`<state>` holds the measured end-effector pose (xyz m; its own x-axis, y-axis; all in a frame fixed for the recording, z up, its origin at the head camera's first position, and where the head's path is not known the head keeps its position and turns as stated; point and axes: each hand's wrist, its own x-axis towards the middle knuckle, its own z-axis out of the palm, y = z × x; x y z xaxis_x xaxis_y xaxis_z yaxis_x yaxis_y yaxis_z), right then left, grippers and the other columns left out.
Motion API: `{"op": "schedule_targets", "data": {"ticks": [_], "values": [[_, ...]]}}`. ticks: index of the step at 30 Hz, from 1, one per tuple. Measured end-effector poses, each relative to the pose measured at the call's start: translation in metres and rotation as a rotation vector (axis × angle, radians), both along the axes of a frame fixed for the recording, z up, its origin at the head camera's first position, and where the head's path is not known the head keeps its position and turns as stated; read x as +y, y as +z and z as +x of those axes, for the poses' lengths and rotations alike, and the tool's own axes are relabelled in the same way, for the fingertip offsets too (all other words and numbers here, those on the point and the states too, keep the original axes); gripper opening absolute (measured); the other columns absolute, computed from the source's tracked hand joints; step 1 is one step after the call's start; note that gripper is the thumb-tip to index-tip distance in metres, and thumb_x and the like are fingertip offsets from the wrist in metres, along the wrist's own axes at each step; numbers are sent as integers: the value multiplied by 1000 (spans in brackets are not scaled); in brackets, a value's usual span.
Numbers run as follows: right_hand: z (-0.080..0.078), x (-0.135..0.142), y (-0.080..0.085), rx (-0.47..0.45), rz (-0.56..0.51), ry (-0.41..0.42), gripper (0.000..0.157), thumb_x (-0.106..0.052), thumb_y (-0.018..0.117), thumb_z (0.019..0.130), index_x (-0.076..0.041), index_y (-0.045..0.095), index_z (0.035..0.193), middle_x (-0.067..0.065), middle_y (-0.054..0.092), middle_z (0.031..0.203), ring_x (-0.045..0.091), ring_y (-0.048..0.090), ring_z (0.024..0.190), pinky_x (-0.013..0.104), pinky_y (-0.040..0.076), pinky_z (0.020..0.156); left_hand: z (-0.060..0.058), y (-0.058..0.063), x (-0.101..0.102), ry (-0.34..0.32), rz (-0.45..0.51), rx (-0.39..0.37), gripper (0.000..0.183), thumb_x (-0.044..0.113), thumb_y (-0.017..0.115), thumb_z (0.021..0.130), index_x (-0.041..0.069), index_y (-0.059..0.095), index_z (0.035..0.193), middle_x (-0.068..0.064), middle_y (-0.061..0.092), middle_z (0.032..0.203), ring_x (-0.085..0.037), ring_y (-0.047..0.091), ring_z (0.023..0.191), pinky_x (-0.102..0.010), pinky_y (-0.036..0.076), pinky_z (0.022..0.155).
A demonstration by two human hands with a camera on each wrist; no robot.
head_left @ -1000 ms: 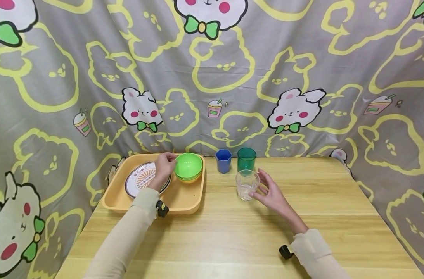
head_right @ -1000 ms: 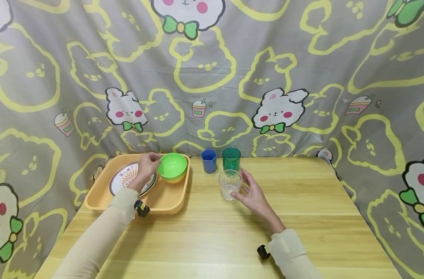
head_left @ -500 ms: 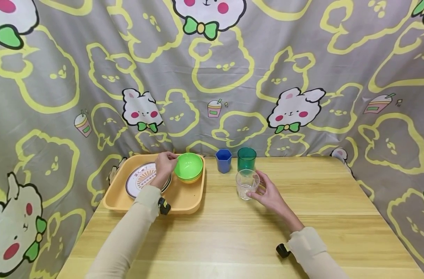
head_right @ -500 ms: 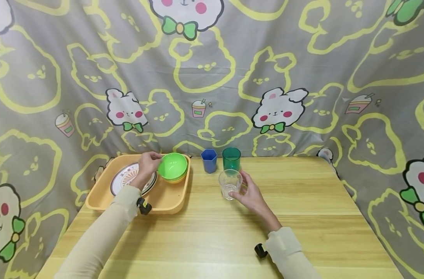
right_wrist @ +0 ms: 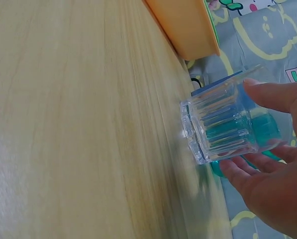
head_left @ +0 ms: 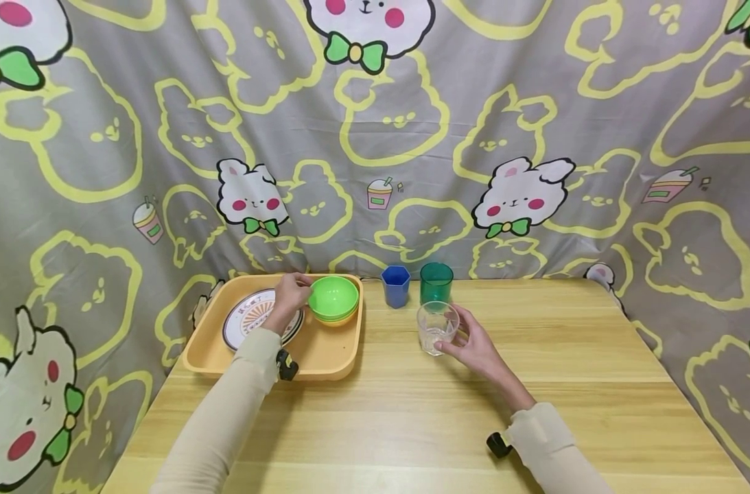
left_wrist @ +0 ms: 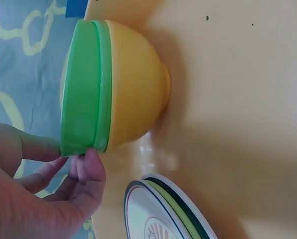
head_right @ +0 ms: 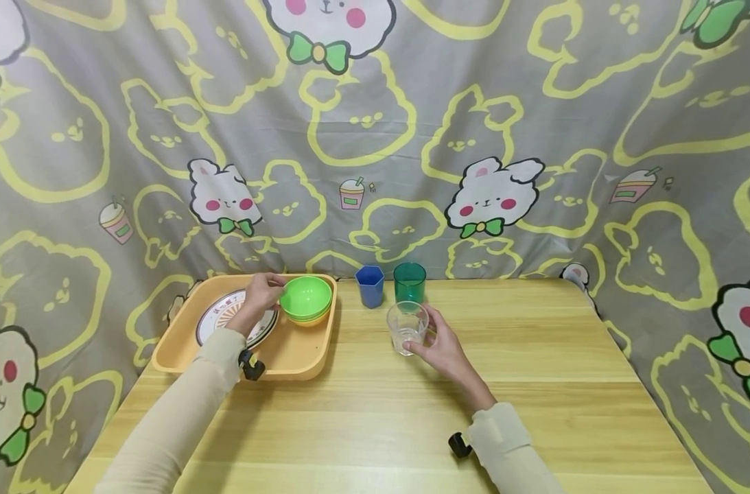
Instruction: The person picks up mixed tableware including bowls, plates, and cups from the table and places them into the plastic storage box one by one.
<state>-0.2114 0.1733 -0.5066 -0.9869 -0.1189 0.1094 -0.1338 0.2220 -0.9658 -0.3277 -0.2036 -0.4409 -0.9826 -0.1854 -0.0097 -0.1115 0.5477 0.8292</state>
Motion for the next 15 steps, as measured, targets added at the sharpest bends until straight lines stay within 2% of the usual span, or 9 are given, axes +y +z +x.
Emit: {"op": "schedule_targets", "data": {"ticks": [8,11,15], "values": [[-4,0,-4,-17,-7,-5,87,4,79,86,5,27,157,34,40,152,53,38,141,59,38,112,5,6,-3,-52,29,-64,29,0,58,92,-4,65,120,-22,64,110,-24,62,81,-44,63,67],[-3,0,-3,-19,2,-12,86,2,80,86,4,29,156,32,43,150,51,41,140,58,40,112,9,9,-4,-75,50,-71,32,4,59,96,-4,61,127,-23,62,118,-26,62,90,-34,61,63],[-1,0,-1,-19,10,-25,85,-1,83,84,2,33,153,29,48,146,48,45,137,56,43,111,14,14,-3,-104,81,-48,35,6,60,98,-6,57,131,-25,59,123,-29,61,96,-22,53,53]]}}
